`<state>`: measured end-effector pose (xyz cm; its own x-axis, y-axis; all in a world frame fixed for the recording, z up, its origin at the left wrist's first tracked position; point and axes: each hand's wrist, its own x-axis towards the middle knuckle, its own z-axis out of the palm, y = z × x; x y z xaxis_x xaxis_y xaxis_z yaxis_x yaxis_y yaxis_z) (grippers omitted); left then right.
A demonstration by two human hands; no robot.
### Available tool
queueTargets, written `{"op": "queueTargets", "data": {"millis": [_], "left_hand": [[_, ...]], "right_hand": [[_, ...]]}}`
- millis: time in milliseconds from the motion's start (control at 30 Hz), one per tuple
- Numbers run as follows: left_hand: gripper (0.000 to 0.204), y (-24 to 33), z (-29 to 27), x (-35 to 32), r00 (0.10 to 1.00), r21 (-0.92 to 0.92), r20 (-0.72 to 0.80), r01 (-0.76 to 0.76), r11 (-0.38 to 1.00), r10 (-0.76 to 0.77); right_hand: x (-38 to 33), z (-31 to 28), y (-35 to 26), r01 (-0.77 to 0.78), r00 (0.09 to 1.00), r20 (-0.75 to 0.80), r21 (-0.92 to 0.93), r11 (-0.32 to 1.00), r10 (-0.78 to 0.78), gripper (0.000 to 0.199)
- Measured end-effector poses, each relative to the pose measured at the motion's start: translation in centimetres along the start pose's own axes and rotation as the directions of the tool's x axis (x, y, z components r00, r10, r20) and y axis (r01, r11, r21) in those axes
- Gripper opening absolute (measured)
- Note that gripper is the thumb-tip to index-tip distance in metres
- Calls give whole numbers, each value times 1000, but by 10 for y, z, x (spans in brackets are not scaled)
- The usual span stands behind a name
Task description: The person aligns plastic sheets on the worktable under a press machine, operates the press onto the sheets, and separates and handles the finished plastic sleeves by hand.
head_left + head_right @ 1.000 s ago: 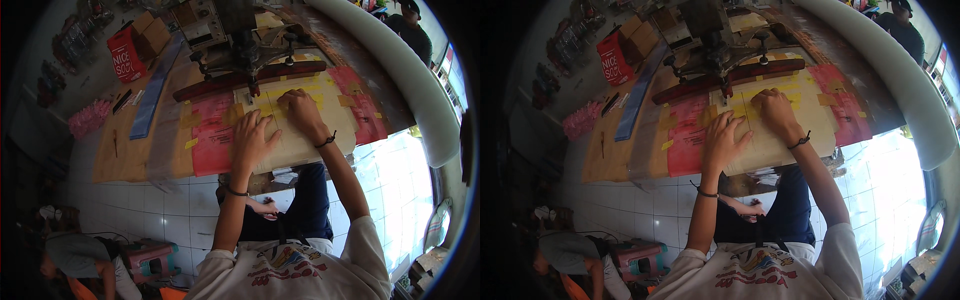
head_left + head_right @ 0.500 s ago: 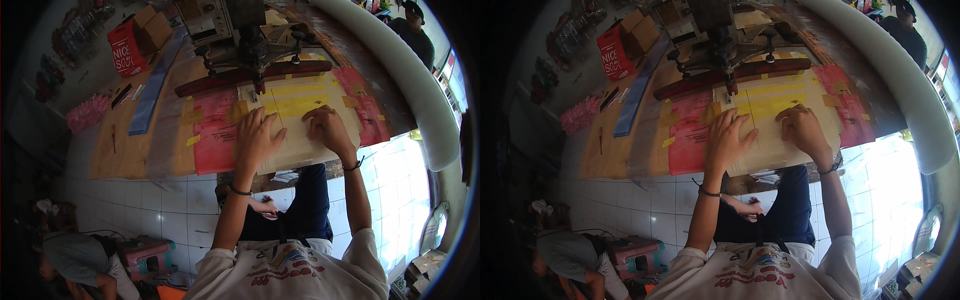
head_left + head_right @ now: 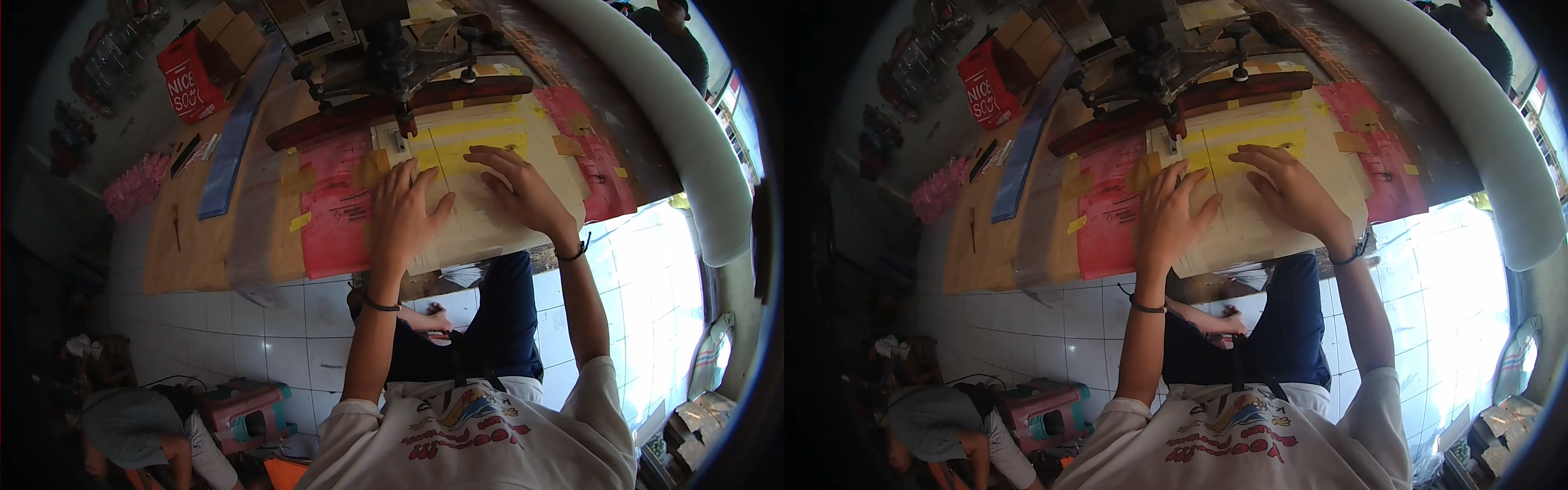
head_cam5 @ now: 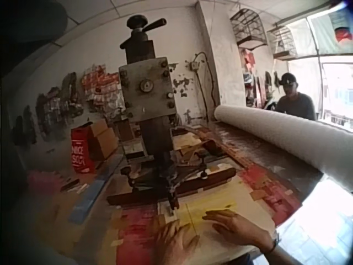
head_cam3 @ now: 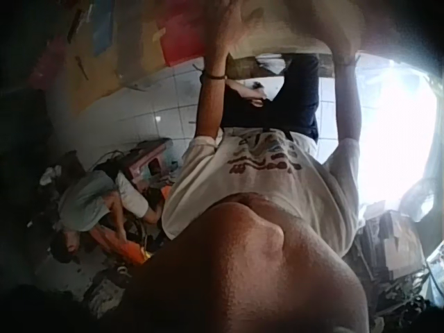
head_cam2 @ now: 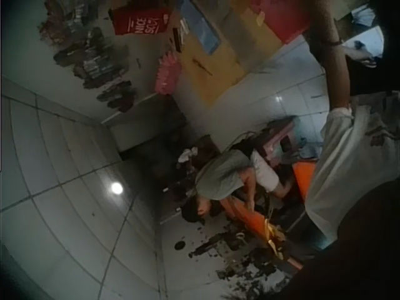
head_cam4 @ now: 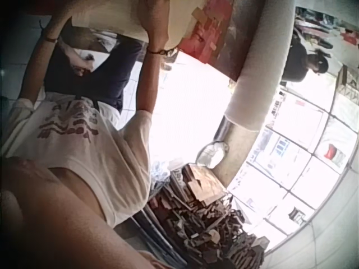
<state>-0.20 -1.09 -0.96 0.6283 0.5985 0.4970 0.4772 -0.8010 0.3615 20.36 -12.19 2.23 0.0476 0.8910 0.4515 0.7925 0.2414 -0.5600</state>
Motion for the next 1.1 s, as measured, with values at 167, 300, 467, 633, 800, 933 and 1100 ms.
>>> {"op": "queueTargets", "data": {"millis": [167,300,467,633,800,933,1100], "left_hand": [[46,0,2,-1,1000,8,-1,3,1000,-3],[41,-6,4,-2,998,-54,-50,27,998,-30],[42,-8,-2,1,977,-314,-96,150,938,-189],[35,-26,-1,-3,923,-654,-231,88,752,-308],[38,-19,-1,0,978,-267,-199,7,964,-62],[43,-8,1,-3,1000,25,-27,3,1000,-2],[45,-7,4,-5,999,-8,-19,36,999,-36]], "right_hand": [[16,23,8,-37,998,37,-208,977,45,43],[18,41,19,28,998,69,-395,918,0,49],[34,45,30,-28,991,106,-421,907,80,51],[55,57,42,-52,989,97,-473,880,111,50],[62,53,40,-59,996,37,-457,887,86,48],[75,49,40,-74,994,47,-404,912,101,43],[72,63,44,23,988,147,-432,901,45,43]]}}
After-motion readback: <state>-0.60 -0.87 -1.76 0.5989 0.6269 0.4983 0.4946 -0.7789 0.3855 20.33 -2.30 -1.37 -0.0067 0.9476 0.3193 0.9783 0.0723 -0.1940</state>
